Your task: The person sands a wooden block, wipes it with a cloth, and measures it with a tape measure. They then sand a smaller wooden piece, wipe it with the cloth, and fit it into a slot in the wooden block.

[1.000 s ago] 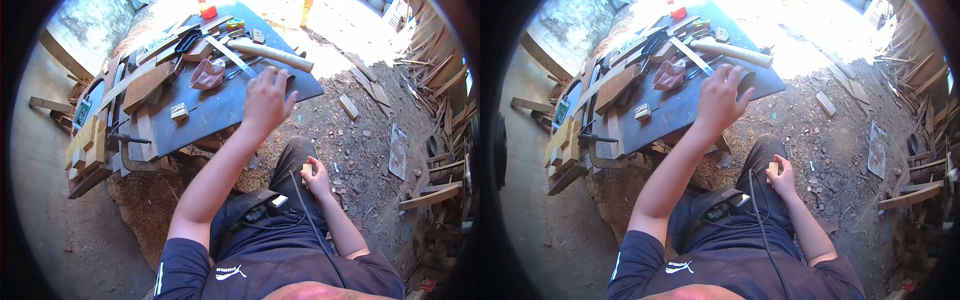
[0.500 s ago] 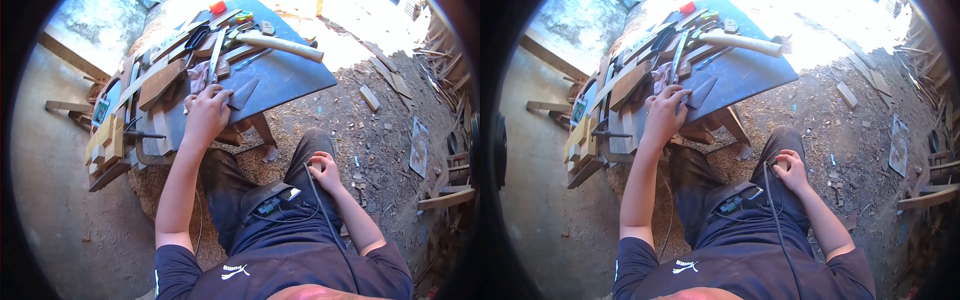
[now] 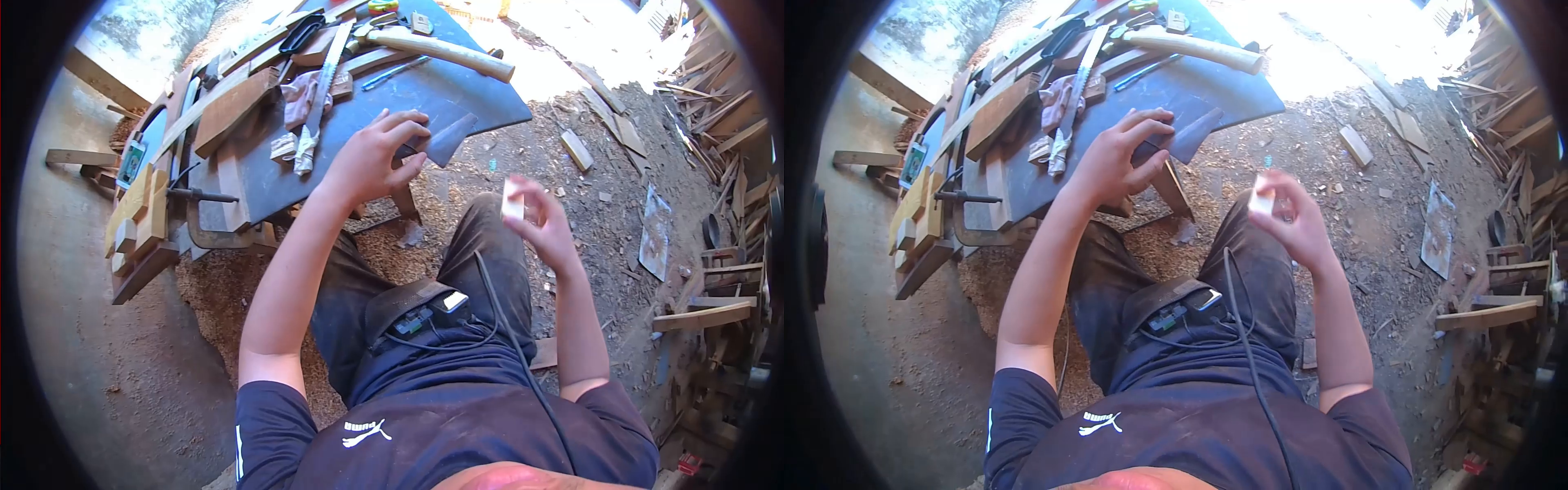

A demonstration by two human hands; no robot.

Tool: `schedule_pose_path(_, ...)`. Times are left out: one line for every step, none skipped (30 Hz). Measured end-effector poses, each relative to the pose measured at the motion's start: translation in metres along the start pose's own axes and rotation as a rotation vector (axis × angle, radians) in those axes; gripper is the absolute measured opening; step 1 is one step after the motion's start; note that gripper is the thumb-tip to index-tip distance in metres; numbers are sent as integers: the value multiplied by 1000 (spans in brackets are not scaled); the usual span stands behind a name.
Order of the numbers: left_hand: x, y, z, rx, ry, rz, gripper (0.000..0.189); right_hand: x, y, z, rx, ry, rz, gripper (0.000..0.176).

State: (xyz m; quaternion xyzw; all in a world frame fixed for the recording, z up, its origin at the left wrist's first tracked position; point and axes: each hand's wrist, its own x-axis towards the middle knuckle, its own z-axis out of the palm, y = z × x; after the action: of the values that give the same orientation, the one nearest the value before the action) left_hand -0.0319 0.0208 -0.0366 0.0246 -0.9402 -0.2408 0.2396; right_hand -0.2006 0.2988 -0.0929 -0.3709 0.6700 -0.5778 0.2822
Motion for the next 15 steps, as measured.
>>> schedule_pose_path(1,-2,1,16,-1,-7,33,12,-22,2,-134,19,-119,43)
schedule_pose_path(1,-2,4,33,17,0,35,25,-42,6,-270,36,-243,40)
schedule_pose_path(1,-3,6,53,37,4,37,36,-61,15,-356,50,-332,39)
schedule_pose_path(0,-3,8,74,58,6,39,46,-78,27,-441,61,-423,37)
schedule_pose_path(0,-4,11,63,61,-19,40,56,-87,36,-525,67,-516,35)
schedule_pose_path(0,-6,13,53,65,-48,41,67,-88,44,-585,62,-540,34)
schedule_pose_path(0,-7,14,43,71,-79,42,78,-84,52,-644,54,-565,33)
schedule_pose_path(1,-9,14,33,64,-90,40,90,-77,57,-705,40,-592,32)
schedule_pose_path(1,-9,14,21,60,-106,39,104,-62,60,-639,42,-531,29)
schedule_pose_path(1,-11,15,8,57,-121,37,103,-62,62,-658,37,-535,28)
schedule_pose_path(1,-15,15,18,83,-89,40,99,-64,65,-677,34,-544,27)
schedule_pose_path(0,-18,16,28,106,-59,44,95,-65,68,-695,29,-550,26)
schedule_pose_path(-3,-20,19,31,120,-30,48,86,-67,75,-667,-24,-564,24)
schedule_pose_path(-4,-23,21,32,124,-25,48,88,-66,75,-683,-32,-573,25)
schedule_pose_path(-3,-26,21,35,127,-13,47,93,-65,71,-698,-33,-583,26)
